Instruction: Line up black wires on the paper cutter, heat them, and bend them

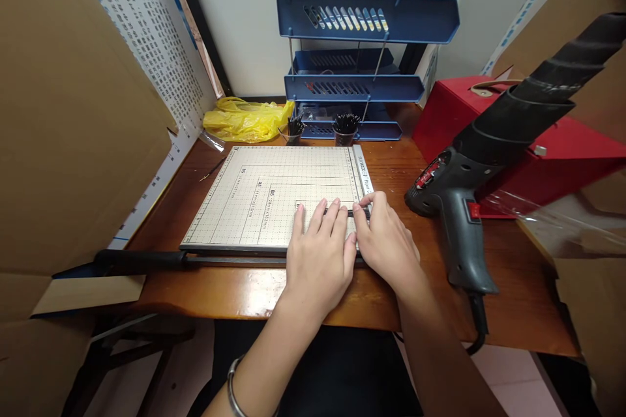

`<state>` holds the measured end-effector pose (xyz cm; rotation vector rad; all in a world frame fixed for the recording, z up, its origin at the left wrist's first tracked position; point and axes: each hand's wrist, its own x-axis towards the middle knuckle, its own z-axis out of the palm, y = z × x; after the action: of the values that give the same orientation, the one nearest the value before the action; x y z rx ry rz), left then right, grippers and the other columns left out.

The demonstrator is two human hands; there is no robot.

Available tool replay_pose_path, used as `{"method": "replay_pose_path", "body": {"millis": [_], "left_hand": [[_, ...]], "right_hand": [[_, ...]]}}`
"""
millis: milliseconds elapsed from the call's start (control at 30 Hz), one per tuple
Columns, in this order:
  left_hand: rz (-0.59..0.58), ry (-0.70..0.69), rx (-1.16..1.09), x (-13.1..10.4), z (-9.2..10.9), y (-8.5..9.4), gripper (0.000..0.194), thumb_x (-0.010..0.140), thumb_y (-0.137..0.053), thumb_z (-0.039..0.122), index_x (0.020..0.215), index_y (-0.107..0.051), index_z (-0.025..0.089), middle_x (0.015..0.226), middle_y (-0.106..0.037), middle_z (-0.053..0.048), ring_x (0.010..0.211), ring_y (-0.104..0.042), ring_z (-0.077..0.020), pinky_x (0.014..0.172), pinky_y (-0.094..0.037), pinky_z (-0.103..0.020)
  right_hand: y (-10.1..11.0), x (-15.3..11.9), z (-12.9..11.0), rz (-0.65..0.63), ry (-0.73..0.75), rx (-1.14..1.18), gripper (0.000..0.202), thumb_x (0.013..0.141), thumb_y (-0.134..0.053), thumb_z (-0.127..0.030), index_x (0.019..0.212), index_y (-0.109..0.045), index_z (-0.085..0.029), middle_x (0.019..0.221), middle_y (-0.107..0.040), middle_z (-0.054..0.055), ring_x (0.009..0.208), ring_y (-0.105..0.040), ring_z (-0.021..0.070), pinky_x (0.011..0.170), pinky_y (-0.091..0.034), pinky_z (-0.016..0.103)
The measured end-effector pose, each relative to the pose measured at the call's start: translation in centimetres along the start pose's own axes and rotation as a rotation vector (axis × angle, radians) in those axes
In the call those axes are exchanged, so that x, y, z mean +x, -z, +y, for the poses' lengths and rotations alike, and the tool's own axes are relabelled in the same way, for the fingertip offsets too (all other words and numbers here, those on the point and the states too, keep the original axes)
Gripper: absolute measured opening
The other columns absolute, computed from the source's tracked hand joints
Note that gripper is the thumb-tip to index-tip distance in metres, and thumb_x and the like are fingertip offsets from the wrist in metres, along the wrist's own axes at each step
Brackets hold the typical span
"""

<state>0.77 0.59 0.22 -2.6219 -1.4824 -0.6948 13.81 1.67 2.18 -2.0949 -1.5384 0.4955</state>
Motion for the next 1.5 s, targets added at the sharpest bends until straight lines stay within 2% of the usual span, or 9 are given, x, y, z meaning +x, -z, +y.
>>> {"method": "replay_pose_path", "body": {"millis": [233,333,467,600,1000,1100,1267,1400,1500], "left_hand": [[-0.022,-0.002,0.020,0.0,-0.1,0.1,0.047,0.109,-0.031,0.032,0.148,-0.051,0.015,0.155,-0.051,-0.005,0.146,-0.045,-0.0286,0.122,-0.030,-0.061],[-0.033,0.003,0.042,-0.1,-0.1,0.1,0.048,0.110,-0.027,0.033,0.149,-0.050,0.016,0.156,-0.050,-0.003,0.147,-0.044,-0.0277,0.123,-0.028,-0.060],[-0.039,-0.004,0.062,0.0,0.0,-0.1,0.049,0.110,-0.027,0.034,0.149,-0.051,0.018,0.157,-0.049,-0.001,0.148,-0.043,-0.0299,0.123,-0.028,-0.061],[-0.026,-0.015,0.074,0.1,0.0,-0.4,0.050,0.109,-0.028,0.036,0.149,-0.051,0.017,0.157,-0.049,0.000,0.147,-0.043,-0.0313,0.122,-0.029,-0.061],[0.013,-0.028,0.081,-0.1,0.0,-0.5,0.048,0.109,-0.032,0.037,0.150,-0.050,0.021,0.156,-0.049,-0.001,0.146,-0.045,-0.0306,0.123,-0.027,-0.062],[0.010,-0.025,0.076,-0.2,0.0,-0.5,0.048,0.109,-0.031,0.037,0.150,-0.049,0.021,0.157,-0.048,0.001,0.147,-0.044,-0.0299,0.123,-0.026,-0.062],[0.006,-0.020,0.084,-0.2,0.1,-0.5,0.048,0.109,-0.030,0.038,0.151,-0.048,0.021,0.158,-0.046,0.002,0.148,-0.042,-0.0293,0.124,-0.025,-0.062],[0.011,-0.021,0.097,-0.2,0.0,-0.5,0.049,0.109,-0.031,0.038,0.152,-0.047,0.020,0.158,-0.046,0.000,0.149,-0.041,-0.0291,0.124,-0.025,-0.061],[0.017,-0.022,0.095,-0.2,0.0,-0.5,0.050,0.109,-0.032,0.038,0.152,-0.047,0.019,0.158,-0.045,-0.001,0.149,-0.041,-0.0291,0.123,-0.026,-0.059]], "right_hand": [[-0.2,-0.1,0.5,0.013,0.016,0.052,0.031,0.103,-0.030,-0.040,0.122,-0.046,-0.023,0.121,-0.068,0.017,0.112,-0.064,0.0370,0.084,-0.043,0.046],[-0.5,0.2,1.4,0.080,0.033,0.299,0.041,0.104,-0.029,-0.050,0.132,-0.046,-0.025,0.128,-0.066,0.016,0.116,-0.063,0.0362,0.092,-0.045,0.052],[-1.4,1.1,2.9,0.244,0.063,0.694,0.040,0.101,-0.038,-0.055,0.125,-0.052,-0.027,0.132,-0.065,0.011,0.119,-0.062,0.0279,0.101,-0.047,0.049],[-2.1,1.9,4.0,0.281,0.065,0.811,0.038,0.099,-0.043,-0.056,0.120,-0.056,-0.027,0.128,-0.066,0.010,0.119,-0.063,0.0260,0.102,-0.049,0.049],[-1.5,1.4,3.5,0.217,0.075,0.693,0.029,0.097,-0.048,-0.046,0.114,-0.057,-0.024,0.119,-0.069,0.010,0.110,-0.066,0.0271,0.098,-0.050,0.049],[-1.2,1.2,3.3,0.183,0.080,0.634,0.028,0.097,-0.047,-0.041,0.118,-0.056,-0.024,0.122,-0.069,0.011,0.116,-0.065,0.0278,0.101,-0.049,0.049],[-0.8,0.5,2.8,0.114,0.080,0.394,0.037,0.099,-0.039,-0.037,0.131,-0.051,-0.024,0.135,-0.064,0.014,0.125,-0.060,0.0340,0.103,-0.045,0.055],[-0.2,-0.1,2.0,0.046,0.038,0.225,0.043,0.100,-0.034,-0.039,0.137,-0.048,-0.025,0.132,-0.066,0.015,0.121,-0.061,0.0408,0.096,-0.045,0.059],[0.0,-0.3,1.5,0.026,0.011,0.221,0.044,0.100,-0.031,-0.040,0.138,-0.048,-0.025,0.132,-0.066,0.014,0.120,-0.062,0.0412,0.095,-0.045,0.058]]}}
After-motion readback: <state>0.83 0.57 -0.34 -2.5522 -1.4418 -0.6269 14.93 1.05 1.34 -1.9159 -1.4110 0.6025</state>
